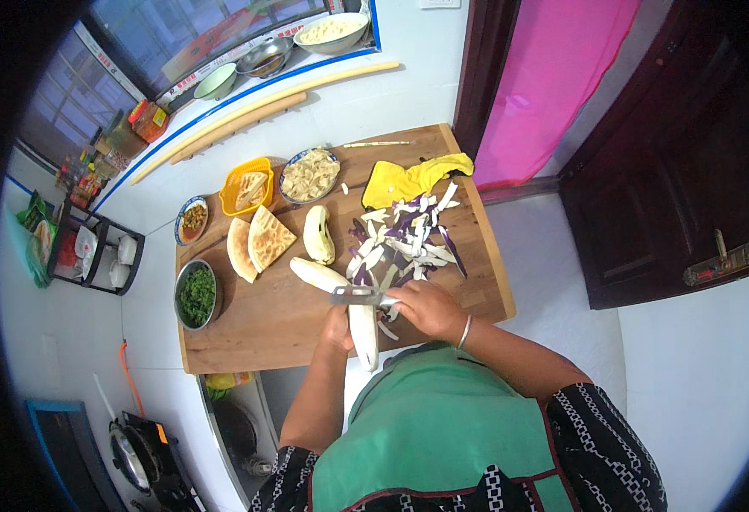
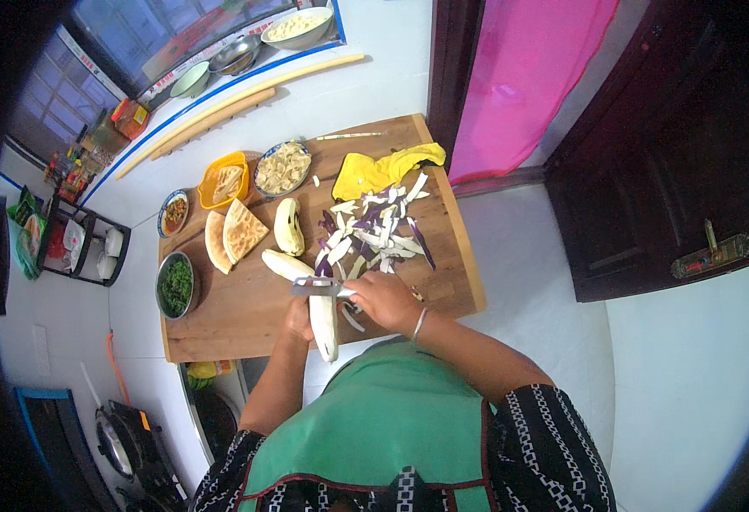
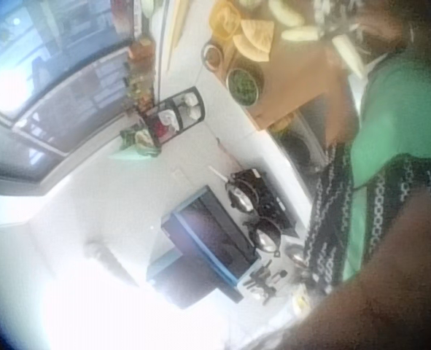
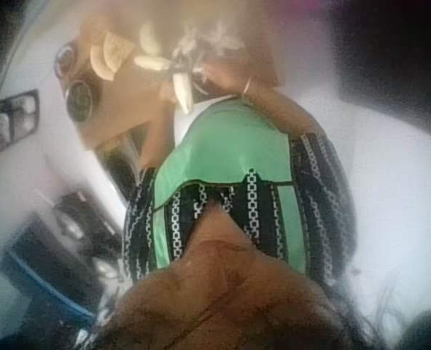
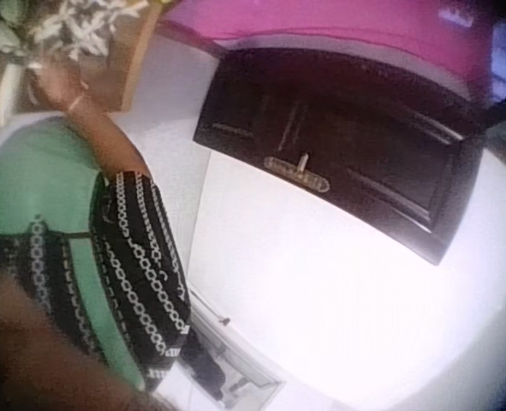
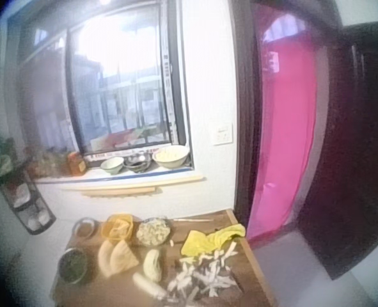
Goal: The person slices an eggplant on a wooden cutting board using a knife, then transfers the slices into a bowl. They wash their hands at the sink, then return to the cutting board to snap green beans into smaller pieces by hand.
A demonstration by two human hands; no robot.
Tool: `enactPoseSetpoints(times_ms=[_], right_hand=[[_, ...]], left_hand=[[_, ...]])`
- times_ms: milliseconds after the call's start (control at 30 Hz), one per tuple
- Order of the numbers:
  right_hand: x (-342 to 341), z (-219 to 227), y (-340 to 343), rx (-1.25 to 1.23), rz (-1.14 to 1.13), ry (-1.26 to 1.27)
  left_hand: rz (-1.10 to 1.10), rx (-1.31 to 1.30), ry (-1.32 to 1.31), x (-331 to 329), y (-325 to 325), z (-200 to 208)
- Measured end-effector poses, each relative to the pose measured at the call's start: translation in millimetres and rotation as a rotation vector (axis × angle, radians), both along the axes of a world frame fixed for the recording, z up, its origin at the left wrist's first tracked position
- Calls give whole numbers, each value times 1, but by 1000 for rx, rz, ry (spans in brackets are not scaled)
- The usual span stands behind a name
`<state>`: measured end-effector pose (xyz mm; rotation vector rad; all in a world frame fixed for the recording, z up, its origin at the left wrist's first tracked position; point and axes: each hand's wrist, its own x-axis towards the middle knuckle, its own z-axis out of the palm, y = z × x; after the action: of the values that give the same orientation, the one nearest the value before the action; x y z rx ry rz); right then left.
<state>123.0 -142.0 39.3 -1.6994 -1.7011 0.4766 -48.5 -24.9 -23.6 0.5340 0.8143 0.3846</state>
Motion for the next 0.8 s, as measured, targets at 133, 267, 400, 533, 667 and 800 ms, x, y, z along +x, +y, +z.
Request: enactPoseSetpoints(times_ms=[133,267,400,533,667,800], right_hand=[[1,-4,2,-5,43,3],[49,-65,9,-80,-272,9],[45,-49,4,-72,-246,58],[2,-10,-4,-22,-31,103],[-7,-4,-4,-33,55,42],[15,-17,6,-81,-103,36]], left_hand=[[-75,-34,-80,-4,1,10],[-151,-4,-143,9,-5,23],[-68,-51,-118,-3,-3,23],[-8,-63,-126,-1,3,3],[38,-68,-12,5,0,15],[-73,-27,-25,-1,0,-5]])
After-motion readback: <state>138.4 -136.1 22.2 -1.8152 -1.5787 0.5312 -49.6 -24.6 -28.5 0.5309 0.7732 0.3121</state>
